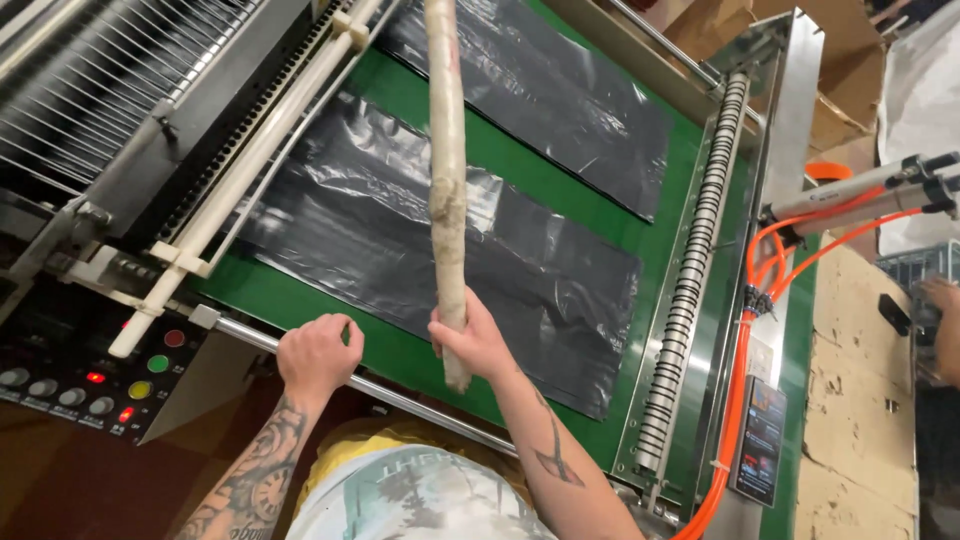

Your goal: Using a wooden stick to guide and separate plastic bags on a conveyor belt of a bag-making machine.

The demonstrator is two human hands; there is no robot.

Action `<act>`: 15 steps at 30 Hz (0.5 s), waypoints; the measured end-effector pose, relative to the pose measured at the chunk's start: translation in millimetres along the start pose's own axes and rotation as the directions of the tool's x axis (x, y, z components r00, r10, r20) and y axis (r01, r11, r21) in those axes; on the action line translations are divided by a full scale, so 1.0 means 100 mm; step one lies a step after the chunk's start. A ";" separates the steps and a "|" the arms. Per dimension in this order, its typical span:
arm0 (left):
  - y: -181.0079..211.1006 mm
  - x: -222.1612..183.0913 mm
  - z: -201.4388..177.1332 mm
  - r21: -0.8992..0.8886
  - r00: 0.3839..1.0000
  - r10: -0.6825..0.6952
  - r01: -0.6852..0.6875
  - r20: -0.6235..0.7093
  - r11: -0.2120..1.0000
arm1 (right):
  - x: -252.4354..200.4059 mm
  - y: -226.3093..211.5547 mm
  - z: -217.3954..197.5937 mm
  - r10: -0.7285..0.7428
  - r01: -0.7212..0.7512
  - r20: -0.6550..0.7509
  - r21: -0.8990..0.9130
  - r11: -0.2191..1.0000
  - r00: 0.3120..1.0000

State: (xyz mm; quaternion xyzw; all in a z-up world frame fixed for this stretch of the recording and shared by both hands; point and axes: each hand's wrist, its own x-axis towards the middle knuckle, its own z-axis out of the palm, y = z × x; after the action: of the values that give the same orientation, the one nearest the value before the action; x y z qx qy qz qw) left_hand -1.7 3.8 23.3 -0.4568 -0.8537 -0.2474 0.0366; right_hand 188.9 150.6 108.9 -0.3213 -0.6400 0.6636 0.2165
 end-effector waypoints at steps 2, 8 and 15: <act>0.00 0.00 -0.02 0.008 1.000 0.005 -0.005 -0.010 1.000 | 0.10 -0.12 0.12 0.013 -0.012 -0.013 0.112 0.994 1.000; -0.03 -0.01 0.00 0.012 0.999 0.044 -0.044 0.023 0.999 | 0.26 0.14 0.10 0.086 -0.018 -0.227 0.288 0.958 0.970; -0.07 0.00 0.06 0.052 0.998 0.064 -0.064 0.003 0.997 | -0.35 1.52 -1.27 0.181 -0.405 -0.795 -0.089 0.910 0.579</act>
State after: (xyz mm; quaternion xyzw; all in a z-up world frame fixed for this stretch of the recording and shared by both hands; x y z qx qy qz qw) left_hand -6.4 3.3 15.5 -0.4831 -0.8447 -0.2235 0.0560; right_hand 321.7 203.2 -32.9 -0.7011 -0.5035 0.3977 0.3110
